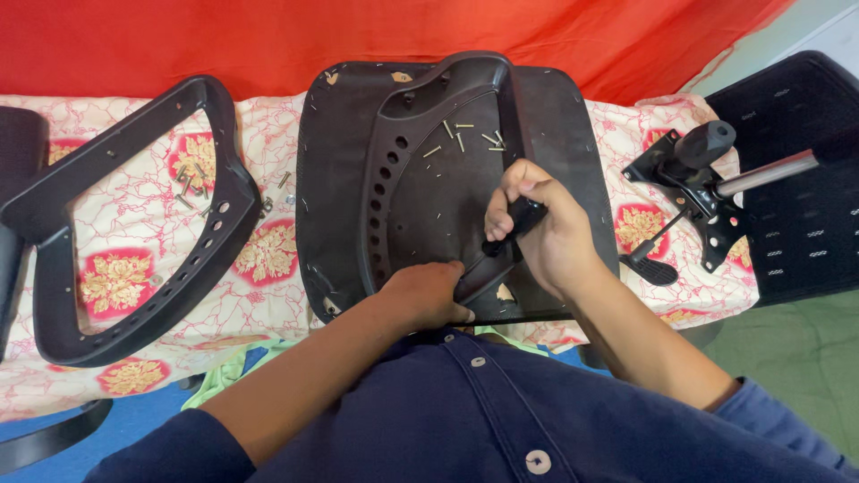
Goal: The person uses a screwdriver to fasten screws into a black plastic chair seat, securing it to a frame. They repeatedly insert and tighten screws along the edge of the seat while holding the frame in place.
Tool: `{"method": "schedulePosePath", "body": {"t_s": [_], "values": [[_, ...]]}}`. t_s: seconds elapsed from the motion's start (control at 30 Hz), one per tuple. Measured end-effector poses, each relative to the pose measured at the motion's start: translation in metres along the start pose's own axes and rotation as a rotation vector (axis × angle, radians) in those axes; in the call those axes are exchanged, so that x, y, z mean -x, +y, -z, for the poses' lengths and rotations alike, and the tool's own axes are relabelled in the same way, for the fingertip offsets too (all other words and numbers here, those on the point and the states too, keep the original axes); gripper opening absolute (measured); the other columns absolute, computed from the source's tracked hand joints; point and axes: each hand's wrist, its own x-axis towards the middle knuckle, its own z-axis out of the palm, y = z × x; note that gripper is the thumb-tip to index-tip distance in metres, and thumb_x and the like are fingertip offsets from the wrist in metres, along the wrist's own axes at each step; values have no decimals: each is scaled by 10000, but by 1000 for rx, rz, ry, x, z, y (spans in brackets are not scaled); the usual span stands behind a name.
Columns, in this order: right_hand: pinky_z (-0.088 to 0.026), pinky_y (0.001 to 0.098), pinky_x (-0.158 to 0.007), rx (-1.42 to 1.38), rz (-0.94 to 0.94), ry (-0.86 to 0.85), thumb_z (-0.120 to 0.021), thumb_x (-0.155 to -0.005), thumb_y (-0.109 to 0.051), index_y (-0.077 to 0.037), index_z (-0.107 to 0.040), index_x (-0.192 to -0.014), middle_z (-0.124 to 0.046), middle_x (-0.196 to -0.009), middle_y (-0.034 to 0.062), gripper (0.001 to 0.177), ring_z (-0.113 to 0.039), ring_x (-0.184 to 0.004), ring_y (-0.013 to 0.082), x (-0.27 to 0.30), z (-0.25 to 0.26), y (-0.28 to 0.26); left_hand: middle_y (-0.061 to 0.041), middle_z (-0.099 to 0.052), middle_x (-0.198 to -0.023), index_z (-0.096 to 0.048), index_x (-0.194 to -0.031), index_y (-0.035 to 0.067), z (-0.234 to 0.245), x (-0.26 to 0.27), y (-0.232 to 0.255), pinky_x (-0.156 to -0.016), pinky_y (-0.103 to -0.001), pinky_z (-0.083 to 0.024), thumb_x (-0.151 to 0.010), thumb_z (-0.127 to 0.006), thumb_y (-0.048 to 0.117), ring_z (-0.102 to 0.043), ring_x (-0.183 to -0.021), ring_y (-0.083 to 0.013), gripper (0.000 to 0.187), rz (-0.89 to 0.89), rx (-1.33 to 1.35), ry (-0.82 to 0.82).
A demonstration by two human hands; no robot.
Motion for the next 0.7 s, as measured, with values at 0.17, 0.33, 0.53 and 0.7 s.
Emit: {"method": "schedulePosePath", "body": {"t_s": [0.17,0.33,0.53,0.7], "values": [[-477,350,-910,64,28,125,-554,-1063,-318,-110,-517,-1062,-612,-925,96,211,-605,-931,202,15,-16,-1,-127,-642,-1300,-668,-1194,97,2,2,2,-1049,-452,-468,-737,-804,468,-582,-1267,-292,604,-17,-136,64],[-507,360,-956,110,64,229,-555,-1055,-347,-67,-591,-1056,-654,-974,82,283,-641,-988,188,21,-23,-3,-213,-305,-1604,-720,-1127,76,-1,0,6,-1195,-467,-256,-725,-824,464,-276,-1499,-344,567,-135,-404,203],[-504,383,-906,10,50,115,-470,-1141,-340,-27,-579,-913,-598,-856,121,402,-592,-859,224,23,-21,1,-272,-122,-1656,-626,-1303,55,7,-9,5,-1261,-458,-99,-763,-805,546,-110,-1551,-402,752,-73,-360,26],[-467,351,-861,-2,53,84,-441,-1129,-318,-74,-502,-998,-585,-836,121,284,-560,-843,211,18,-21,6,-290,-118,-1651,-606,-1335,44,10,-10,9,-1260,-465,-109,-776,-794,570,-122,-1544,-419,790,-74,-404,-8]]}}
